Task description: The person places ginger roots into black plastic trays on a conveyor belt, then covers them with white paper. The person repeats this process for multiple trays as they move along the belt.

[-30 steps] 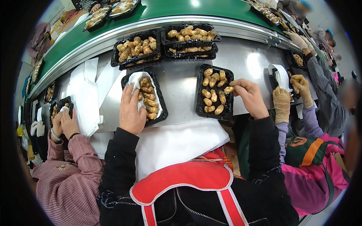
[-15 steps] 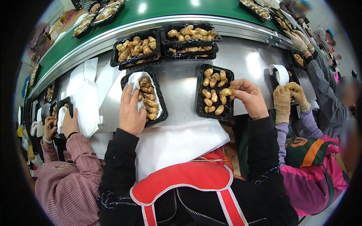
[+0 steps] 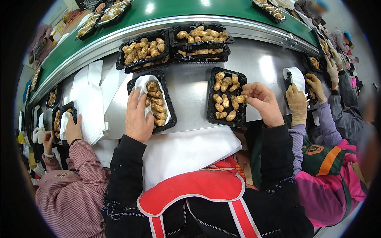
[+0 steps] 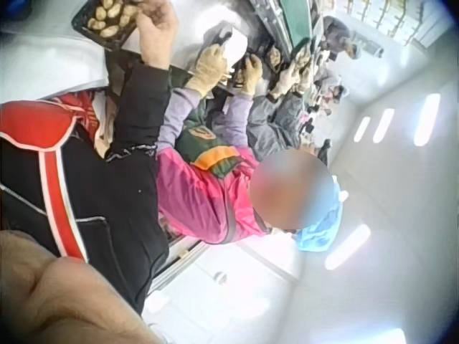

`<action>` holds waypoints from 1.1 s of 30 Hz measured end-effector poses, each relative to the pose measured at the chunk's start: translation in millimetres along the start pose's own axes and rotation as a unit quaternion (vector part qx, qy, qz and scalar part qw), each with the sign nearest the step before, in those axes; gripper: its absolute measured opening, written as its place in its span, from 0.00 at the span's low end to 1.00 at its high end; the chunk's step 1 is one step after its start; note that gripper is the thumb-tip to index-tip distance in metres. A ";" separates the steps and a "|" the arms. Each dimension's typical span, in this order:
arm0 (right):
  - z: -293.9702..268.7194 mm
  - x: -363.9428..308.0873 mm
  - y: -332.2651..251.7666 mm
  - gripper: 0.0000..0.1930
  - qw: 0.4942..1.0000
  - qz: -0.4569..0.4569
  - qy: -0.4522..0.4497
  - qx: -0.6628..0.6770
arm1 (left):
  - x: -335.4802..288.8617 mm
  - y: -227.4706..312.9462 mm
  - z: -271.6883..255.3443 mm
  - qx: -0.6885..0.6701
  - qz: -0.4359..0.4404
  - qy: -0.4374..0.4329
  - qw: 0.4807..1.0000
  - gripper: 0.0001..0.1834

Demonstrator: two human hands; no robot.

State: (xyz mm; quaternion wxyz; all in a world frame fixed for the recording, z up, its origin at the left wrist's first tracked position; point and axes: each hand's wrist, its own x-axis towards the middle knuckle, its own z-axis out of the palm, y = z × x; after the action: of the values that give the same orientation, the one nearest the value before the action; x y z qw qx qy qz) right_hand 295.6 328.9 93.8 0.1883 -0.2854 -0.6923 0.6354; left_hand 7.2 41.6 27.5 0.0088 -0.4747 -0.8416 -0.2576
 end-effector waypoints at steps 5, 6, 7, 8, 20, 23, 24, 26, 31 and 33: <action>-5.3 1.1 12.9 0.17 0.993 -0.012 -0.001 -0.114 | -0.3 -0.8 0.7 0.000 0.003 0.002 1.000 0.31; -4.0 0.9 13.2 0.17 0.990 -0.010 0.004 -0.144 | -0.5 -0.9 0.7 0.000 0.004 0.003 1.000 0.31; -2.6 1.0 12.9 0.17 0.986 -0.009 0.010 -0.164 | -0.6 -1.0 0.7 0.001 0.004 0.003 1.000 0.31; -1.1 1.1 12.1 0.17 0.983 -0.007 0.015 -0.184 | -0.7 -0.9 0.6 0.001 0.003 0.003 1.000 0.31; 21.3 18.1 6.5 0.12 0.868 -0.088 0.071 -0.483 | -0.3 -2.0 1.3 -0.001 0.009 0.004 1.000 0.31; 21.6 25.5 15.1 0.11 0.844 -0.107 0.062 -0.522 | 0.5 -0.7 0.7 -0.001 0.011 0.006 1.000 0.31; 23.1 27.7 15.8 0.10 0.843 -0.115 0.056 -0.523 | 0.3 -0.3 0.3 -0.004 0.010 0.006 1.000 0.31; 26.1 28.8 13.2 0.10 0.851 -0.096 0.054 -0.514 | 0.1 -1.1 0.3 -0.006 0.009 0.009 1.000 0.31; 33.2 26.9 12.0 0.09 0.851 -0.104 0.056 -0.512 | -1.0 -2.1 1.2 -0.003 0.016 0.014 1.000 0.31; 32.1 28.6 15.8 0.08 0.858 -0.105 0.056 -0.500 | -0.3 -2.1 1.4 -0.008 0.016 0.014 1.000 0.31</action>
State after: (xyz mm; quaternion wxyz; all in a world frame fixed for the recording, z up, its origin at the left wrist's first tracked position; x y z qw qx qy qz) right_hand 256.1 322.8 71.4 0.1244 -0.3018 -0.9310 0.1633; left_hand 6.0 41.1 25.3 0.0207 -0.4842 -0.8319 -0.2703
